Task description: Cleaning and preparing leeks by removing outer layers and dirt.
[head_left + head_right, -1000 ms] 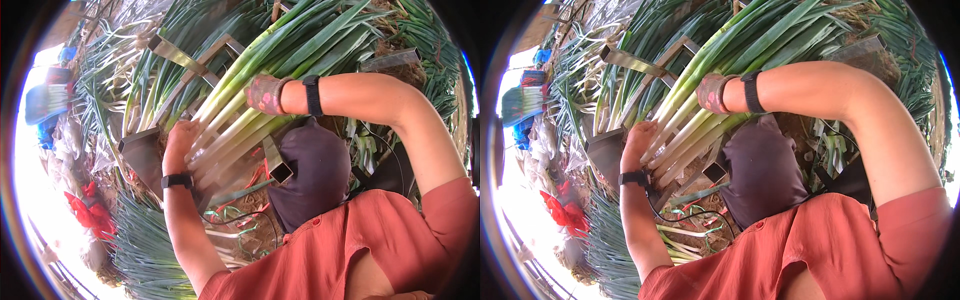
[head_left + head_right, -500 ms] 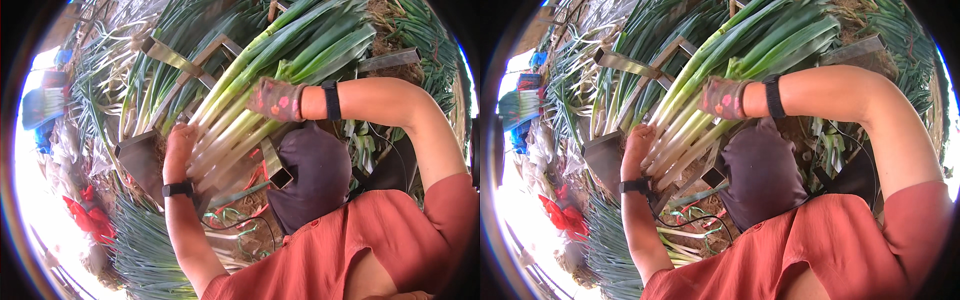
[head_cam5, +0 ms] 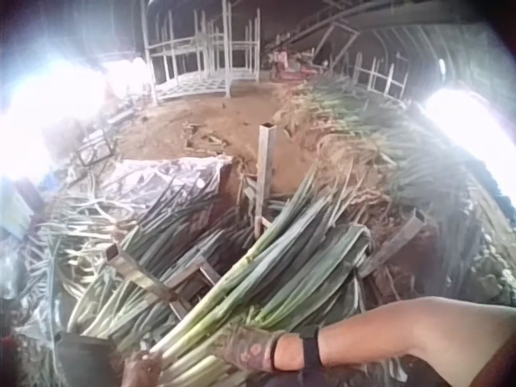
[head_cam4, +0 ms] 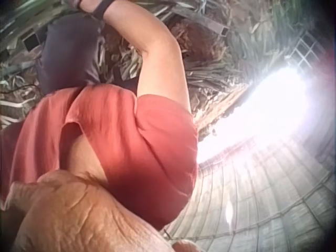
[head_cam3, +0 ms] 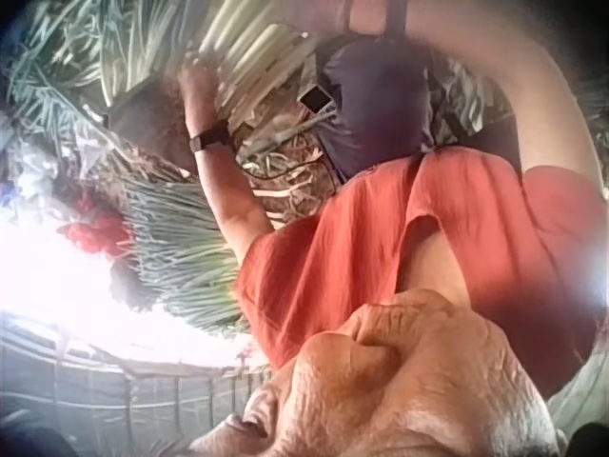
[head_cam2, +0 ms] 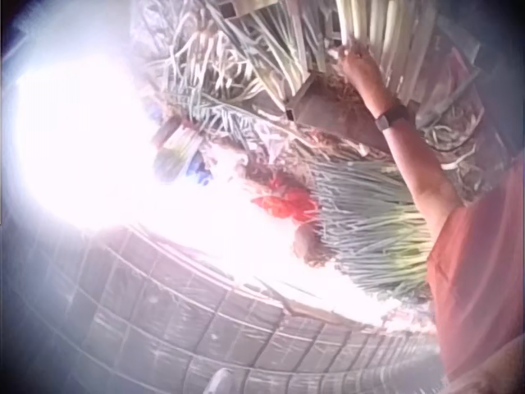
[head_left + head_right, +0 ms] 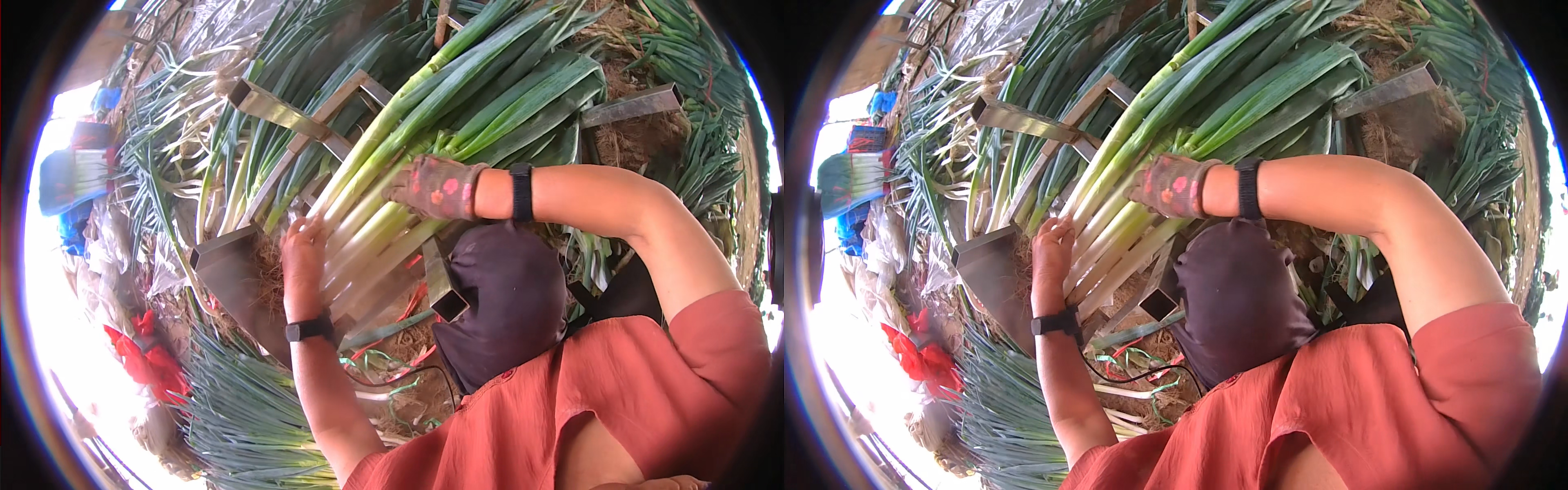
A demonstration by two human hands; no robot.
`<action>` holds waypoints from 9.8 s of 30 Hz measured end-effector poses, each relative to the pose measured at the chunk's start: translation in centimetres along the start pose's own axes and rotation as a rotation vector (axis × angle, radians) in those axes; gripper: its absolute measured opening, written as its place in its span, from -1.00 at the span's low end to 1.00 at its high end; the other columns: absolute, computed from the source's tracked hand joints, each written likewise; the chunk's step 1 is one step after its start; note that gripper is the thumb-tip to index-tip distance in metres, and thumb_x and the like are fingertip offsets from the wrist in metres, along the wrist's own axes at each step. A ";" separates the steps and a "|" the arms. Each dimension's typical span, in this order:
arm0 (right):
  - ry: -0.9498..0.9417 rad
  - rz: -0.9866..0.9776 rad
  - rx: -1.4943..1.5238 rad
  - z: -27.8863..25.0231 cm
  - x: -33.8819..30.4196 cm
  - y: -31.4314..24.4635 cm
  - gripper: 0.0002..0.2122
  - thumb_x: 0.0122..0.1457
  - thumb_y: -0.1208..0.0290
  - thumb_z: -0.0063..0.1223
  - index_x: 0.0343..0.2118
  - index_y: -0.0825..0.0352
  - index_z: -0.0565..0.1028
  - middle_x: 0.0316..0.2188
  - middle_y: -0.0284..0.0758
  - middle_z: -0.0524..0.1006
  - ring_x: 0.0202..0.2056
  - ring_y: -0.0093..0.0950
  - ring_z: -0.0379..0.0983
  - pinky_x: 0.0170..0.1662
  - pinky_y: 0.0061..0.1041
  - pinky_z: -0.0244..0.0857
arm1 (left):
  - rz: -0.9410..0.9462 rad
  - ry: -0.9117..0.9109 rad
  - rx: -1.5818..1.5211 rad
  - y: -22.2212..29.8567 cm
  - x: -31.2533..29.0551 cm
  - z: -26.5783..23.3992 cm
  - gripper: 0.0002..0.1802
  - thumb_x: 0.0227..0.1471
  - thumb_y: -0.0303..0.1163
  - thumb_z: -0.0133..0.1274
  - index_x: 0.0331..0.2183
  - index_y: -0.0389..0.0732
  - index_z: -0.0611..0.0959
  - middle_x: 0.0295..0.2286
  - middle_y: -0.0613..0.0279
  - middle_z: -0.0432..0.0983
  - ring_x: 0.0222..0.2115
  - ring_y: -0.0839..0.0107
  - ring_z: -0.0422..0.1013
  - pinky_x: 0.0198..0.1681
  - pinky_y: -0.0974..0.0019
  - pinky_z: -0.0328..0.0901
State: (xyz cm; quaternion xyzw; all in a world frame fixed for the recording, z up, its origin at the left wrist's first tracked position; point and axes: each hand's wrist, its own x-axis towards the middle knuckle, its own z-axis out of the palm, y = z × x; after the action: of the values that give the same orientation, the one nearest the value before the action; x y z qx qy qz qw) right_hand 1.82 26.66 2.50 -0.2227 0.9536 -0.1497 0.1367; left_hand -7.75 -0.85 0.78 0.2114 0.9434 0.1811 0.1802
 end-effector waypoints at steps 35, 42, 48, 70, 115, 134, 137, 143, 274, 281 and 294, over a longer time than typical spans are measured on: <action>0.098 0.402 -0.370 -5.4 -8.5 4.9 -0.08 -0.23 -0.16 0.22 0.15 0.37 0.16 -0.21 -0.17 0.43 -0.10 -0.32 0.36 0.03 -0.37 0.12 | 0.434 0.018 -0.200 18.9 4.4 5.1 -0.55 -0.03 -0.12 0.11 -0.24 -0.32 0.58 -0.34 -0.09 0.53 -0.27 0.03 0.45 -0.20 0.13 0.31; 0.222 0.404 -0.209 -4.3 -8.7 5.3 -0.02 -0.28 -0.07 0.31 0.20 0.33 0.09 -0.13 -0.20 0.38 -0.10 -0.29 0.34 0.00 -0.37 0.15 | 0.374 -0.232 -0.203 22.8 7.3 5.9 -0.53 -0.10 -0.07 0.15 -0.21 -0.20 0.59 -0.32 -0.03 0.53 -0.26 -0.01 0.43 -0.19 0.14 0.31; 0.186 0.447 -0.151 -3.9 -9.0 6.0 -0.04 -0.27 -0.06 0.30 0.19 0.32 0.11 -0.14 -0.21 0.40 -0.09 -0.30 0.35 0.02 -0.36 0.15 | 0.368 -0.081 -0.191 22.7 7.7 7.8 -0.68 -0.02 -0.22 0.04 -0.30 -0.27 0.61 -0.39 -0.03 0.52 -0.37 -0.06 0.44 -0.26 0.06 0.31; 0.019 0.387 -0.306 -3.7 -8.6 6.3 -0.74 -0.04 0.26 0.01 -0.30 0.27 0.49 -0.32 -0.33 0.49 -0.21 -0.39 0.42 -0.14 -0.40 0.22 | 0.542 0.260 -0.285 21.7 6.1 8.5 -0.86 0.04 -0.41 0.01 -0.35 -0.25 0.59 -0.44 0.07 0.48 -0.41 0.05 0.43 -0.33 0.15 0.33; 0.184 0.341 -0.487 -2.9 -5.9 6.3 -0.77 -0.06 0.20 0.04 -0.30 0.06 0.45 -0.38 -0.47 0.42 -0.18 -0.48 0.34 -0.11 -0.42 0.13 | 0.311 0.239 -0.193 12.1 -1.7 5.9 -0.61 -0.05 -0.52 0.07 -0.10 -0.21 0.55 -0.21 0.04 0.48 -0.14 0.13 0.35 -0.05 0.13 0.22; -0.398 0.392 0.149 -8.7 -3.0 7.9 -0.44 -0.06 0.07 0.14 -0.04 0.34 0.40 -0.18 -0.12 0.52 -0.11 -0.21 0.44 -0.04 -0.32 0.29 | 0.398 0.243 -0.225 10.4 -1.1 5.2 -0.63 -0.10 -0.46 0.10 -0.15 -0.22 0.55 -0.25 0.04 0.49 -0.22 0.09 0.37 -0.10 0.14 0.24; -0.408 0.415 0.242 -7.4 -3.3 7.9 -0.43 -0.08 0.07 0.12 -0.03 0.34 0.43 -0.13 -0.08 0.49 -0.09 -0.20 0.41 0.01 -0.34 0.26 | 0.338 0.077 -0.232 10.2 -1.5 4.7 -0.65 -0.05 -0.42 0.08 -0.14 -0.25 0.54 -0.22 -0.01 0.49 -0.18 0.05 0.38 -0.09 0.14 0.26; -0.112 0.318 -0.035 -6.4 -4.7 4.4 -0.42 -0.09 0.02 0.21 0.00 0.20 0.41 -0.18 -0.14 0.48 -0.07 -0.20 0.40 -0.03 -0.30 0.29 | 0.266 0.163 -0.238 8.9 -1.8 5.9 -0.65 -0.04 -0.41 0.09 -0.16 -0.32 0.54 -0.22 -0.02 0.50 -0.20 0.04 0.41 -0.10 0.16 0.29; 0.155 0.249 -0.305 -6.9 3.8 6.7 -0.53 0.11 0.07 -0.07 0.06 0.16 0.34 -0.04 -0.22 0.39 -0.03 -0.27 0.34 0.06 -0.31 0.16 | -0.078 0.320 0.032 10.0 -0.9 8.7 -0.51 0.12 -0.24 -0.17 0.11 -0.01 0.32 0.10 0.19 0.22 0.18 0.15 0.02 0.22 -0.05 -0.17; -0.155 0.264 -0.426 -6.2 6.0 10.3 -0.51 0.04 0.19 0.06 0.08 0.14 0.34 -0.19 -0.30 0.50 -0.17 -0.32 0.43 -0.03 -0.38 0.22 | -0.083 0.363 0.005 10.1 -0.7 8.7 -0.54 0.12 -0.24 -0.16 0.08 -0.02 0.35 0.08 0.16 0.24 0.17 0.14 0.05 0.23 -0.02 -0.20; -0.230 0.242 -0.038 -7.5 5.3 7.9 -0.51 0.10 -0.06 -0.12 0.07 0.02 0.37 -0.17 -0.22 0.53 -0.12 -0.22 0.45 0.01 -0.31 0.26 | -0.030 0.535 -0.111 9.9 -0.8 9.0 -0.51 0.01 -0.27 -0.01 0.00 -0.18 0.39 -0.05 -0.01 0.31 0.05 0.07 0.16 0.16 -0.03 -0.06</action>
State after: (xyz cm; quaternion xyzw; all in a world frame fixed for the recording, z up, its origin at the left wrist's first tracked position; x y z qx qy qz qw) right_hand -8.26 32.64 5.57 -0.1243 0.9542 -0.0878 0.2577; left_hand -0.01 9.52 -2.69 0.1320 0.9491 0.2792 -0.0616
